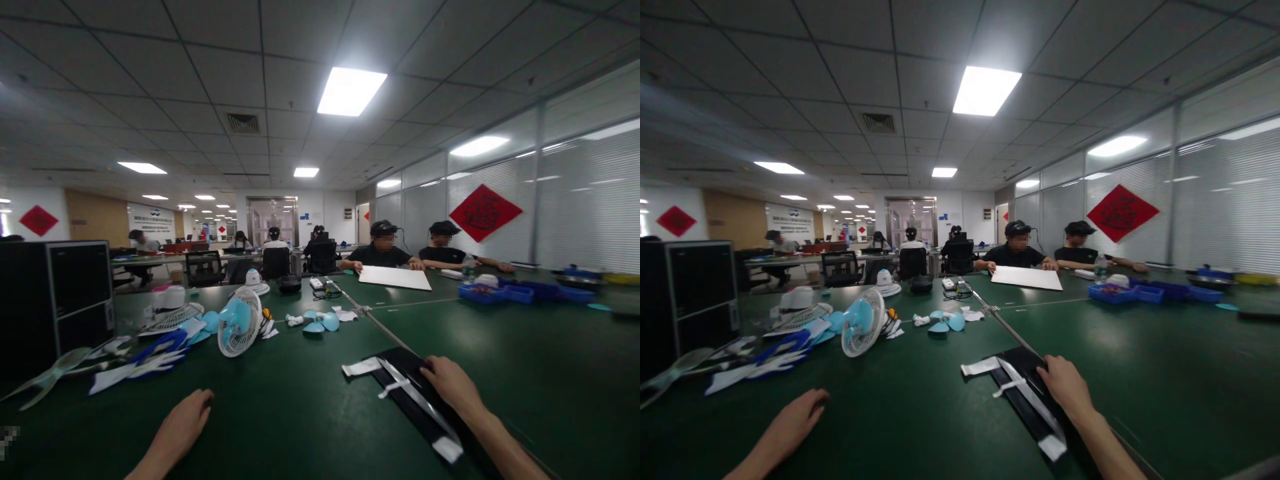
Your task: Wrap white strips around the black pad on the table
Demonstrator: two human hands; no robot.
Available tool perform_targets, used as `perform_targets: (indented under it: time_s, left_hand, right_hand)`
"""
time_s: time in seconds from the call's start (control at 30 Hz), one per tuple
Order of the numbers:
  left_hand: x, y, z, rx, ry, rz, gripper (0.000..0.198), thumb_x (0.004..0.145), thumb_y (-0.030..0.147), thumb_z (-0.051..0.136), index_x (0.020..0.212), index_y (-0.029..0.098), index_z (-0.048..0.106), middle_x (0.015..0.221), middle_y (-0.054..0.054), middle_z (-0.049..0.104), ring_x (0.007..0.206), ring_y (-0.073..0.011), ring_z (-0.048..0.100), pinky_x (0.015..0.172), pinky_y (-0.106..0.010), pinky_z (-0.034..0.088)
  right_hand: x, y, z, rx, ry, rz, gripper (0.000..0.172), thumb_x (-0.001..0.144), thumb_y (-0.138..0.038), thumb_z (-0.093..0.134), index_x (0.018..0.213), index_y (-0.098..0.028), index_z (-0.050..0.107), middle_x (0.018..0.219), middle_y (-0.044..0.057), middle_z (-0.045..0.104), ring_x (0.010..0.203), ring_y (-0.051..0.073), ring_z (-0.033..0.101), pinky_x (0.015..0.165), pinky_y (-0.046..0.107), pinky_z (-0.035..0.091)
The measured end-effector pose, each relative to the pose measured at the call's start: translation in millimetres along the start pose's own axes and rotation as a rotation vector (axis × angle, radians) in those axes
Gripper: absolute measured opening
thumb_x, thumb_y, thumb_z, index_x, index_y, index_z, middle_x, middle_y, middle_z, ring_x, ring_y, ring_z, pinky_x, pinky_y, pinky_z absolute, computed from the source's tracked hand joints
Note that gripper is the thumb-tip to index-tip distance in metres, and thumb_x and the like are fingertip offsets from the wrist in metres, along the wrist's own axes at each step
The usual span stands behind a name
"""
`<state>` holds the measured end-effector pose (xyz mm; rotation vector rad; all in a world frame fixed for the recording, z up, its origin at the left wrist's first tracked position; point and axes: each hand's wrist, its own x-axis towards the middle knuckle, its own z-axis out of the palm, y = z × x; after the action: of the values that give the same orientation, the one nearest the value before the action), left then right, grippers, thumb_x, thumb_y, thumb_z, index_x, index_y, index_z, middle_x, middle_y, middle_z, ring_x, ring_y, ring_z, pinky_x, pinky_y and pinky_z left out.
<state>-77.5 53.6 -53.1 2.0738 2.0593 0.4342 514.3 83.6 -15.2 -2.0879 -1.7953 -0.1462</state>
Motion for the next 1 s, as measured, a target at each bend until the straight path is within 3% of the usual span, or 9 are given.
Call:
perform_targets:
  time_s: [0.13,0.33,0.47,0.77,0.87,1.0]
  left_hand:
    - [0,1,1.8,0.001,0.036,0.007,0.037,0.083,0.03,0.04,0.112,0.02,0.06,0.115,-0.006,0.063,0.107,-0.0206,0.059,0.092,-0.032,0.046]
    - [8,-7,10.4,-0.013,0.024,0.026,0.038,0.083,0.033,0.042,0.115,0.02,0.059,0.116,-0.006,0.062,0.106,-0.0212,0.059,0.091,-0.033,0.046]
    - [13,-11,15.1,-0.038,0.008,0.03,0.039,0.082,0.035,0.043,0.114,0.02,0.059,0.118,-0.006,0.061,0.106,-0.0221,0.059,0.089,-0.034,0.047]
    - [10,-9,13.5,0.019,-0.001,0.035,0.041,0.083,0.036,0.042,0.117,0.02,0.057,0.121,-0.007,0.059,0.112,-0.023,0.056,0.093,-0.035,0.046]
    - [8,-5,9.7,-0.006,-0.027,0.025,0.041,0.083,0.035,0.042,0.118,0.019,0.057,0.122,-0.007,0.059,0.112,-0.0227,0.056,0.093,-0.035,0.046]
    - [7,-3,9.0,-0.006,-0.022,0.011,0.044,0.083,0.036,0.041,0.12,0.019,0.056,0.125,-0.008,0.058,0.117,-0.0242,0.053,0.096,-0.037,0.044]
  right_hand:
    - [-24,-1,-4,0.057,0.053,0.061,0.038,0.087,-0.045,0.037,0.09,-0.018,0.063,0.094,0.013,0.068,0.085,0.026,0.065,0.067,0.032,0.045]
    - [-74,13,-12,0.24,-0.078,0.168,0.039,0.08,-0.054,0.041,0.085,-0.021,0.061,0.084,0.011,0.071,0.076,0.028,0.066,0.064,0.035,0.047]
    - [-95,10,-12,0.323,-0.162,0.15,0.041,0.075,-0.056,0.043,0.086,-0.021,0.06,0.084,0.011,0.072,0.077,0.028,0.067,0.067,0.035,0.048]
    - [-99,2,-13,0.536,-0.096,0.182,0.049,0.062,-0.053,0.05,0.094,-0.018,0.061,0.072,0.008,0.071,0.071,0.026,0.066,0.063,0.032,0.049]
    - [-97,4,-10,0.687,-0.102,0.245,0.057,0.058,-0.056,0.053,0.097,-0.016,0.062,0.067,0.007,0.068,0.061,0.024,0.063,0.05,0.03,0.045]
    - [-97,-4,-10,0.871,-0.155,0.25,0.053,0.059,-0.057,0.055,0.09,-0.015,0.066,0.063,0.005,0.065,0.047,0.016,0.053,0.039,0.025,0.035]
